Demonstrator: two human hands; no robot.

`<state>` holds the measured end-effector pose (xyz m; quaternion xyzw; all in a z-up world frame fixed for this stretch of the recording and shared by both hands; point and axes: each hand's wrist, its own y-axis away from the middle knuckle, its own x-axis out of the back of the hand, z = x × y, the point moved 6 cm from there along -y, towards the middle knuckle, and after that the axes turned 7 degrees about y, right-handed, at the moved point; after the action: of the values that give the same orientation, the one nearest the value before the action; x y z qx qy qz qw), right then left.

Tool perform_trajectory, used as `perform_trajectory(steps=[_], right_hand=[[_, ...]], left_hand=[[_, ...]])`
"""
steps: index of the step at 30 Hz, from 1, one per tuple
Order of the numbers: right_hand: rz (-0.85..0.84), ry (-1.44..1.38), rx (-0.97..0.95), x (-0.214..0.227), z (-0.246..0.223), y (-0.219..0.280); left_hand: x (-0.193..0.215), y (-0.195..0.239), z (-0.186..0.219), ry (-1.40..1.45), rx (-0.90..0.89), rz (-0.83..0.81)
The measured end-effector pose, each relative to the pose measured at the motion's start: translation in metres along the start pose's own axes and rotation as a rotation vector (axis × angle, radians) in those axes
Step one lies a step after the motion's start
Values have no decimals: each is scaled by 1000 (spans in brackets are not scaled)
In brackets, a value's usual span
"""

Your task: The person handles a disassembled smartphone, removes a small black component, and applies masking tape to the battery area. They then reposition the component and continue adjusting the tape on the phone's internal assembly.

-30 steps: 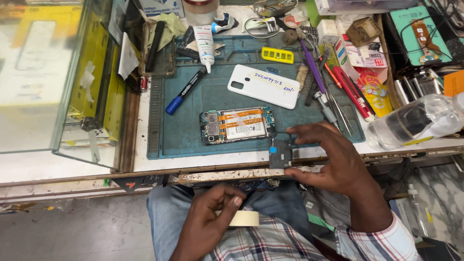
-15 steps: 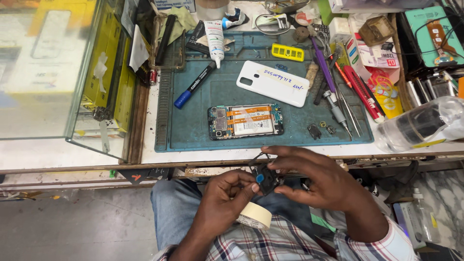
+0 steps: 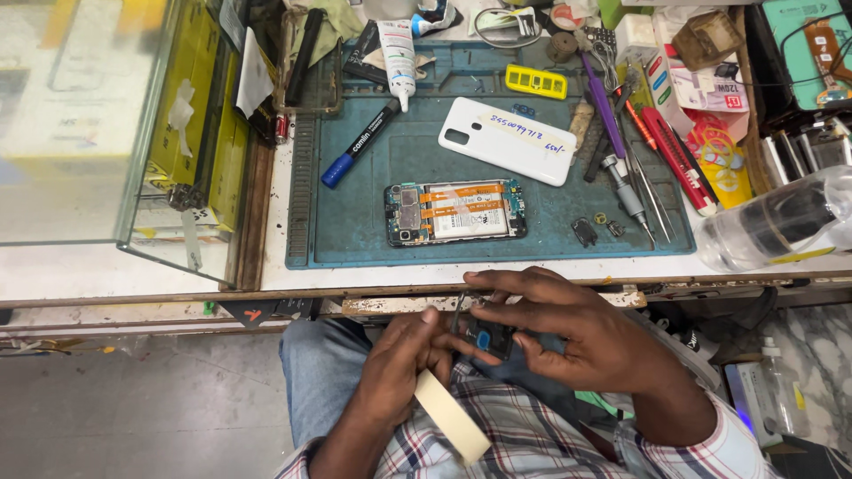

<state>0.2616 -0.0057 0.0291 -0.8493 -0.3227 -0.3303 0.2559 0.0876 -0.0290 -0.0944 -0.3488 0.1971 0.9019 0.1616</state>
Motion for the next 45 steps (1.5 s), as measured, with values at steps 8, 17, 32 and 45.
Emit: perform_trajectory(steps=[8, 17, 32, 45], right_hand=[[85, 143, -2, -1, -3, -4], [432, 141, -268, -5, -2, -2], [375, 256, -140, -7, -27, -36], [177, 345, -91, 4, 6, -110]], left_hand=[[-4, 2, 4, -207, -74, -83], [-1, 9, 4, -211, -140, 101], [4, 16, 7, -195, -221, 205], [8, 35, 7, -233, -107, 171]])
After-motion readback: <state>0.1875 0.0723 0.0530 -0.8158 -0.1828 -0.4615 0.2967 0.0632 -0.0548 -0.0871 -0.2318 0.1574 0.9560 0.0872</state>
